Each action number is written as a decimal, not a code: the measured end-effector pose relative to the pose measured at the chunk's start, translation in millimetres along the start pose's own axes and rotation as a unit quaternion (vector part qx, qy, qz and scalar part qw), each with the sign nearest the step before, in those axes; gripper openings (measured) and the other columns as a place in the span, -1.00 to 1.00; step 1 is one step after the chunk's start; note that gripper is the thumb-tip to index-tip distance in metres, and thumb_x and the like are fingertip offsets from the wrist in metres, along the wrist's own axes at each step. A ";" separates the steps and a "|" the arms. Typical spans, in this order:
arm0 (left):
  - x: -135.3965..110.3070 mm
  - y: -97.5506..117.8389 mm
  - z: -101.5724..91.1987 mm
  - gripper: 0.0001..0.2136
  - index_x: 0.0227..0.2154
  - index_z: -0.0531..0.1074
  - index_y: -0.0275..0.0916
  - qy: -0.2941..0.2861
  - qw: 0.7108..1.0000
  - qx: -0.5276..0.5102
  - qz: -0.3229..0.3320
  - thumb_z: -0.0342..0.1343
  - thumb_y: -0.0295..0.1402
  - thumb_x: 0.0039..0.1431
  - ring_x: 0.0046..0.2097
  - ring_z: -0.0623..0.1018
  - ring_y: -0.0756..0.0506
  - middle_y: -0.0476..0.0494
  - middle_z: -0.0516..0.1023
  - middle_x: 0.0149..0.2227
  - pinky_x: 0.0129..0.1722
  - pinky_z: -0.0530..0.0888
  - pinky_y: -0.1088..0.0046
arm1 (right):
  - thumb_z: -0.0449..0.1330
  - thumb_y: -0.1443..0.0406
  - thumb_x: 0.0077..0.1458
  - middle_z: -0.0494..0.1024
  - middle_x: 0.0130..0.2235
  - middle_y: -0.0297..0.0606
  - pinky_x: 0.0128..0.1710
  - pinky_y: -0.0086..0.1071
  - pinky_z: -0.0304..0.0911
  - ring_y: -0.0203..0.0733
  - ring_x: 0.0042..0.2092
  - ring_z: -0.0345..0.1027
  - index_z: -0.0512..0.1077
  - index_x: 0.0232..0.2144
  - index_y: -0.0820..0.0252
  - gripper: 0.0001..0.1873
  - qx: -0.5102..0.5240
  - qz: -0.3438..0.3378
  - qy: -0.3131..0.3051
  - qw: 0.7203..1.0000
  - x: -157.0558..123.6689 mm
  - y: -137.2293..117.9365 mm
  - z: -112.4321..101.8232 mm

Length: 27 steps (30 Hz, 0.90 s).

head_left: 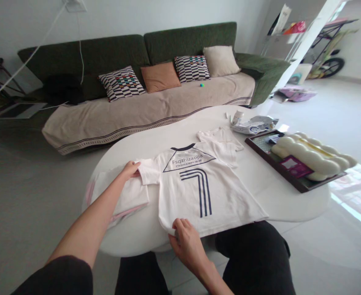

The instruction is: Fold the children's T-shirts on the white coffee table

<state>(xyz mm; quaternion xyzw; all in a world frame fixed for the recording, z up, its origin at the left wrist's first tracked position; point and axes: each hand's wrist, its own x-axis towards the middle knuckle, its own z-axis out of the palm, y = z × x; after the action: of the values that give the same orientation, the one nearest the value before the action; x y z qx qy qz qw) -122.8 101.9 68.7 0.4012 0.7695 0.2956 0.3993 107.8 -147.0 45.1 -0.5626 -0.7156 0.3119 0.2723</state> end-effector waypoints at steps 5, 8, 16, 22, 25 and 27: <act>-8.1 -3.5 -2.3 -0.85 -0.43 0.36 -0.29 -0.035 0.999 -0.026 0.003 0.20 -0.42 -0.10 -0.60 0.43 0.04 0.00 0.45 -0.60 -0.57 0.40 0.57 | -0.02 0.48 -0.16 0.31 -0.41 -0.33 -0.41 -0.47 0.02 -0.29 -0.39 0.19 0.21 -0.46 0.17 -0.84 0.021 0.006 -0.005 1.000 -2.0 -0.9 3.6; -5.9 20.2 -0.2 -0.87 -0.45 0.36 -0.28 -0.040 0.998 -0.047 0.019 0.18 -0.41 -0.09 -0.65 0.38 0.07 0.05 0.40 -0.65 -0.63 0.34 0.61 | -0.04 0.46 -0.13 0.24 -0.50 -0.40 -0.47 -0.51 -0.01 -0.35 -0.47 0.14 0.14 -0.51 0.17 -0.90 0.103 0.049 0.025 0.993 -3.4 4.1 -5.6; -5.1 102.9 109.7 -0.89 -0.36 0.32 -0.26 -0.118 0.987 -0.059 0.094 0.06 -0.37 0.03 -0.53 0.50 0.00 -0.02 0.48 -0.58 -0.52 0.39 0.57 | -0.04 0.40 -0.11 0.28 -0.53 -0.44 -0.48 -0.51 0.06 -0.35 -0.51 0.16 0.19 -0.33 0.20 -0.80 0.194 0.157 0.074 0.965 -13.3 21.1 -30.6; -9.4 97.3 190.7 -0.84 -0.29 0.26 -0.26 -0.114 0.983 -0.008 0.142 0.04 -0.39 0.03 -0.55 0.51 -0.04 -0.06 0.50 -0.56 -0.55 0.38 0.54 | -0.01 0.22 0.02 0.41 -0.53 -0.33 -0.56 -0.48 0.10 -0.29 -0.55 0.26 0.22 -0.31 0.23 -0.79 0.220 0.196 0.080 0.952 -16.4 34.5 -21.2; -6.3 91.4 199.9 -0.86 -0.28 0.25 -0.26 -0.102 0.977 0.014 0.187 -0.02 -0.35 0.09 -0.52 0.52 -0.03 -0.10 0.52 -0.50 -0.51 0.40 0.53 | -0.05 0.15 0.07 0.43 -0.53 -0.28 -0.58 -0.47 0.11 -0.27 -0.57 0.28 0.23 -0.34 0.23 -0.75 0.186 0.203 0.097 0.956 -16.5 41.2 -16.7; -3.7 89.4 193.1 -0.86 -0.27 0.27 -0.26 -0.088 0.969 0.030 0.231 -0.07 -0.35 0.12 -0.44 0.54 -0.01 -0.12 0.54 -0.42 -0.42 0.42 0.52 | -0.08 0.14 0.10 0.43 -0.53 -0.27 -0.57 -0.47 0.13 -0.25 -0.57 0.30 0.22 -0.30 0.23 -0.73 0.140 0.197 0.085 0.967 -19.2 44.1 -18.4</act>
<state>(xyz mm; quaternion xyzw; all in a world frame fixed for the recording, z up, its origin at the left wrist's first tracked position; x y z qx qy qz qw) 77.1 169.7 41.7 0.6044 0.6266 0.3197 0.3740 153.6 -155.6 23.3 -0.6732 -0.5143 0.4069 0.3416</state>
